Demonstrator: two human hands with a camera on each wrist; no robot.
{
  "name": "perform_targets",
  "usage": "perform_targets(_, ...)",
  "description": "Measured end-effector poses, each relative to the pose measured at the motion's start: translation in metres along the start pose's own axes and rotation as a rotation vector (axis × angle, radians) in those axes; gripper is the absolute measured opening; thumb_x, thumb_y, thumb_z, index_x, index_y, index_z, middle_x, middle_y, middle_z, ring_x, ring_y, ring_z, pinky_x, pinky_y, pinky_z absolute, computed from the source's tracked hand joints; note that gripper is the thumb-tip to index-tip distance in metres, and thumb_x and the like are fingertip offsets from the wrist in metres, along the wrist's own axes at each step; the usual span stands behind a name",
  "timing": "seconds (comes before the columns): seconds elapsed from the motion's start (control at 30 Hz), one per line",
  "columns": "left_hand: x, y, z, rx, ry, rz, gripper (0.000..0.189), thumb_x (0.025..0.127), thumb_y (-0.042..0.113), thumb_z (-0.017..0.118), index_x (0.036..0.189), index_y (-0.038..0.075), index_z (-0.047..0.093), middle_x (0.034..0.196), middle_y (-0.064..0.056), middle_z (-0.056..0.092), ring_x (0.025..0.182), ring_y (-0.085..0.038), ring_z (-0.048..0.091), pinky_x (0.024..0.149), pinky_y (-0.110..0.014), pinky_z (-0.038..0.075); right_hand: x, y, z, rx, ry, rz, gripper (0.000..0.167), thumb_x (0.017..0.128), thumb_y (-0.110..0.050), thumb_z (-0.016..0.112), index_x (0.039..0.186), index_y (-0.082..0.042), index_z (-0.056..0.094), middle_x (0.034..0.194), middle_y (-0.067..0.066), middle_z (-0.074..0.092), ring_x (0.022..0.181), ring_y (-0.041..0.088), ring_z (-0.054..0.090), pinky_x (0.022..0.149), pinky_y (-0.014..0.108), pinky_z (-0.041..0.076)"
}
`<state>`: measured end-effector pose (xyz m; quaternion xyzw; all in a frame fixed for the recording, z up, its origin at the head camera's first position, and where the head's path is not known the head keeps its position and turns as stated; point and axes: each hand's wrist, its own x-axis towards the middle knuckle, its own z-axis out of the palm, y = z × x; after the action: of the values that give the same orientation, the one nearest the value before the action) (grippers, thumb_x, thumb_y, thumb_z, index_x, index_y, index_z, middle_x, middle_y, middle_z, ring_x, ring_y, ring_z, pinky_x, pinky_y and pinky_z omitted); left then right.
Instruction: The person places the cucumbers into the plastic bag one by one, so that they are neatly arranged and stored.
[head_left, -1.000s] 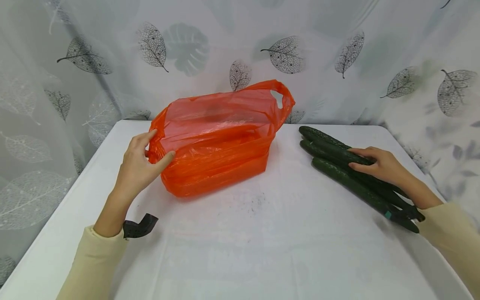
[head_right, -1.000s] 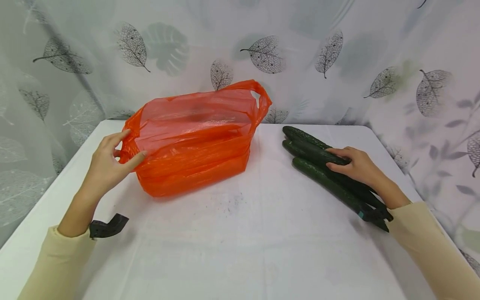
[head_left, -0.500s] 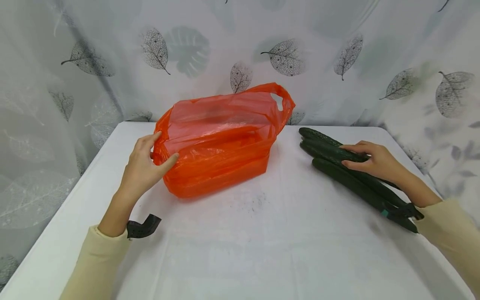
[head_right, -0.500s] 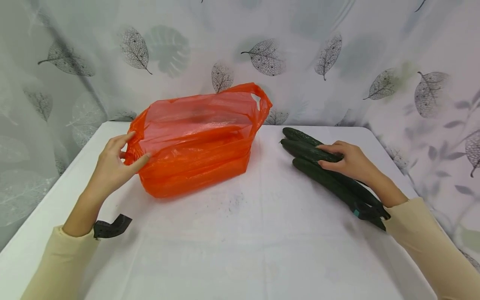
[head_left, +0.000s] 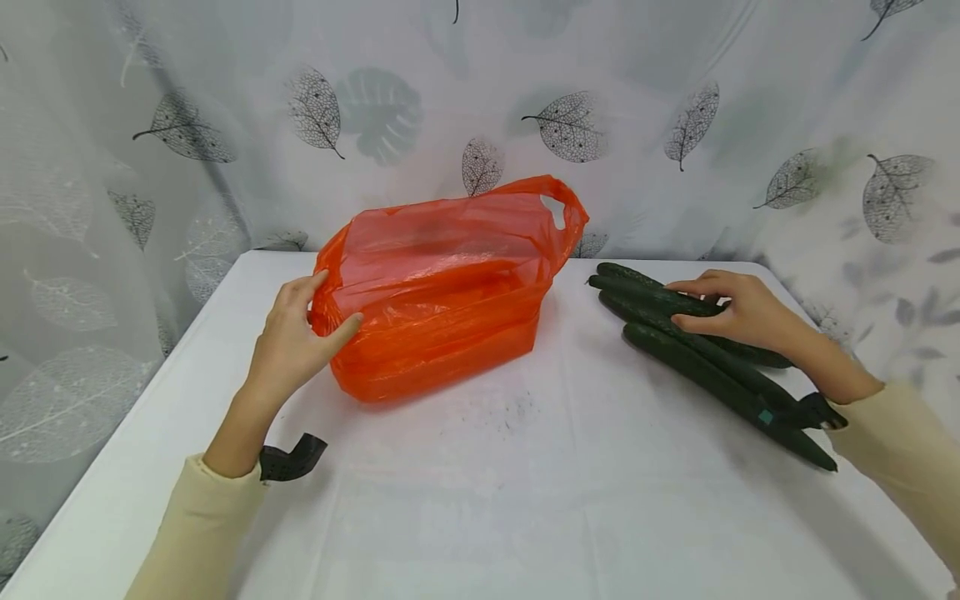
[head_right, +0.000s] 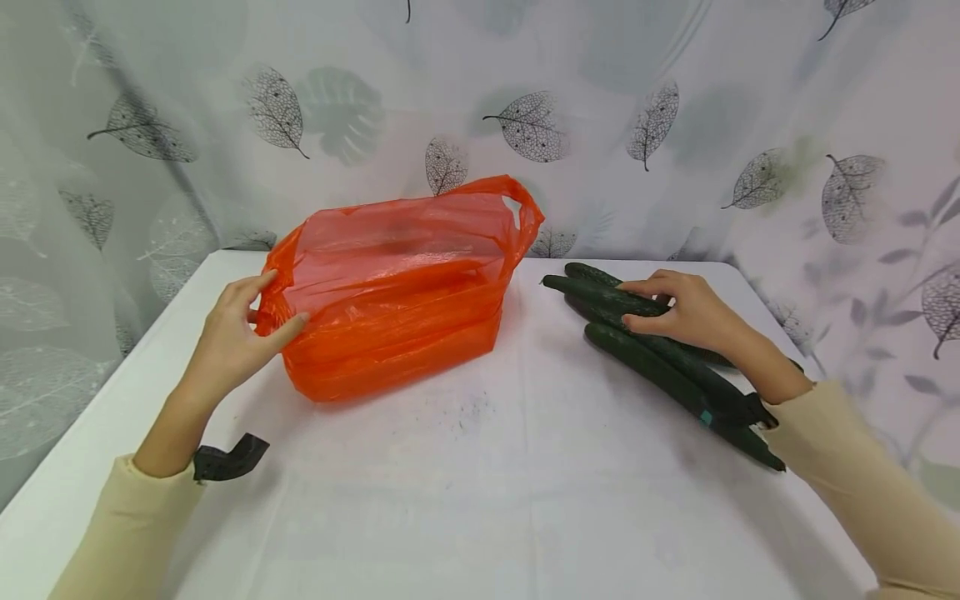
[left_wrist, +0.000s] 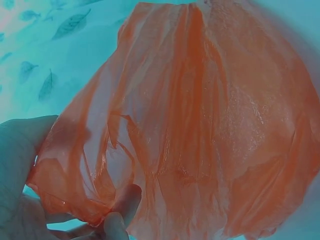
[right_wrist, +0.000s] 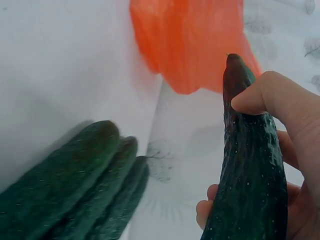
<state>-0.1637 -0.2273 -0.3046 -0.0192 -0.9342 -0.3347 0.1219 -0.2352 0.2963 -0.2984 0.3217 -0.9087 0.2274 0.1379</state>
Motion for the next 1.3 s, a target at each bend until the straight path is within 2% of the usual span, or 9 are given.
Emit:
perform_targets(0.13, 0.000, 0.001, -0.001, 0.006, -0.008, -0.010, 0.078, 0.090, 0.037, 0.064, 0.150, -0.001, 0.031, 0.147, -0.026, 0.032, 0.125, -0.047, 0.043, 0.091, -0.066, 0.045, 0.008, -0.008, -0.006, -0.007, -0.012, 0.014, 0.038, 0.075, -0.009, 0.078, 0.113, -0.007, 0.072, 0.086, -0.009, 0.061, 0.072, 0.000, 0.050, 0.056, 0.021, 0.038)
perform_targets(0.37, 0.001, 0.002, 0.000, 0.008, -0.009, -0.015, 0.079, 0.090, 0.038, 0.064, 0.150, 0.000, 0.031, 0.147, -0.026, 0.033, 0.127, -0.047, 0.041, 0.093, -0.066, 0.044, 0.019, -0.021, -0.015, -0.002, -0.046, 0.002, 0.041, 0.075, -0.010, 0.079, 0.116, -0.009, 0.072, 0.087, -0.006, 0.062, 0.066, 0.005, 0.045, 0.053, 0.024, 0.036)
perform_targets(0.57, 0.002, 0.002, 0.000, 0.006, -0.015, -0.011, 0.079, 0.090, 0.037, 0.064, 0.151, 0.000, 0.030, 0.147, -0.025, 0.033, 0.127, -0.046, 0.042, 0.093, -0.066, 0.043, 0.031, -0.035, -0.020, -0.015, -0.068, 0.019, 0.043, 0.075, -0.011, 0.079, 0.118, -0.010, 0.071, 0.087, -0.006, 0.061, 0.067, 0.005, 0.047, 0.054, 0.024, 0.037)
perform_targets(0.77, 0.001, 0.003, 0.002, 0.014, -0.016, -0.024, 0.079, 0.089, 0.037, 0.064, 0.150, 0.001, 0.031, 0.147, -0.024, 0.033, 0.128, -0.044, 0.042, 0.094, -0.066, 0.043, 0.044, -0.052, -0.023, -0.046, -0.067, -0.025, 0.044, 0.076, -0.014, 0.079, 0.119, -0.012, 0.071, 0.089, -0.005, 0.060, 0.068, 0.007, 0.044, 0.054, 0.026, 0.034)
perform_targets(0.93, 0.001, 0.003, 0.003, 0.019, -0.016, -0.025, 0.078, 0.089, 0.037, 0.065, 0.150, 0.001, 0.032, 0.147, -0.024, 0.033, 0.127, -0.044, 0.042, 0.095, -0.067, 0.042, 0.054, -0.064, -0.024, -0.026, -0.069, -0.075, 0.043, 0.077, -0.012, 0.079, 0.119, -0.013, 0.071, 0.087, -0.007, 0.058, 0.068, 0.007, 0.045, 0.056, 0.025, 0.035)
perform_targets(1.3, 0.001, 0.005, 0.005, 0.017, -0.026, -0.022, 0.078, 0.090, 0.039, 0.063, 0.151, 0.003, 0.032, 0.148, -0.021, 0.033, 0.128, -0.041, 0.043, 0.094, -0.066, 0.043, 0.078, -0.080, -0.019, 0.001, -0.080, -0.172, 0.041, 0.074, -0.009, 0.078, 0.115, -0.008, 0.072, 0.086, -0.003, 0.060, 0.065, 0.008, 0.048, 0.055, 0.024, 0.039)
